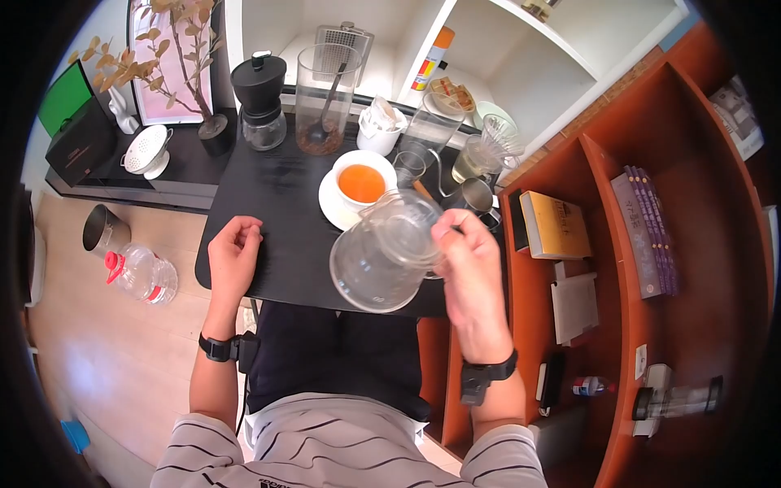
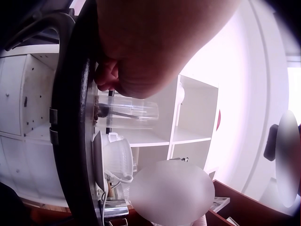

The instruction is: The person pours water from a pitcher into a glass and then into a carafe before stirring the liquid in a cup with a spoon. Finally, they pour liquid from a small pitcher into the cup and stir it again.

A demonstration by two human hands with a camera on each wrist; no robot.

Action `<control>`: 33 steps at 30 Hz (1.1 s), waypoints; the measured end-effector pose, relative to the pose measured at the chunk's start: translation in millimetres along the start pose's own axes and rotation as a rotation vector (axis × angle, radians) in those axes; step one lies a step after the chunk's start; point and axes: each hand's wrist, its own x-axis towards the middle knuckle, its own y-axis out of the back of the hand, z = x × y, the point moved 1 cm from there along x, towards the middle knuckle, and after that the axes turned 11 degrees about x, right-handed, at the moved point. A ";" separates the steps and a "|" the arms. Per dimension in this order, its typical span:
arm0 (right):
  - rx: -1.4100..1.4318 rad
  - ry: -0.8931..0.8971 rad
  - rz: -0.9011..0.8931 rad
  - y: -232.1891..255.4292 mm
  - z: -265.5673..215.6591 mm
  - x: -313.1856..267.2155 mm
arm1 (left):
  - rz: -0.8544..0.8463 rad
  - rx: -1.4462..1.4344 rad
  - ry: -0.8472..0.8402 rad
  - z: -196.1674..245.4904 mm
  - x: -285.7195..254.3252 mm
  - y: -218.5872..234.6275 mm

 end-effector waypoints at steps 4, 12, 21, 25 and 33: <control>-0.125 0.112 0.006 12.8 -50.3 15.0 | -0.013 0.008 0.018 1.3 0.1 1.1; -0.411 0.267 0.077 13.5 -148.8 67.6 | -0.013 0.009 0.012 2.6 0.0 1.4; -0.718 0.240 0.152 6.6 -192.3 151.7 | -0.008 0.049 -0.009 5.1 -0.4 1.4; -0.846 0.256 0.196 -4.7 -194.6 176.0 | -0.004 0.054 -0.009 4.4 -1.1 0.4; -1.087 0.239 0.194 -4.4 -194.1 221.6 | 0.010 0.017 -0.019 3.6 -1.1 -0.3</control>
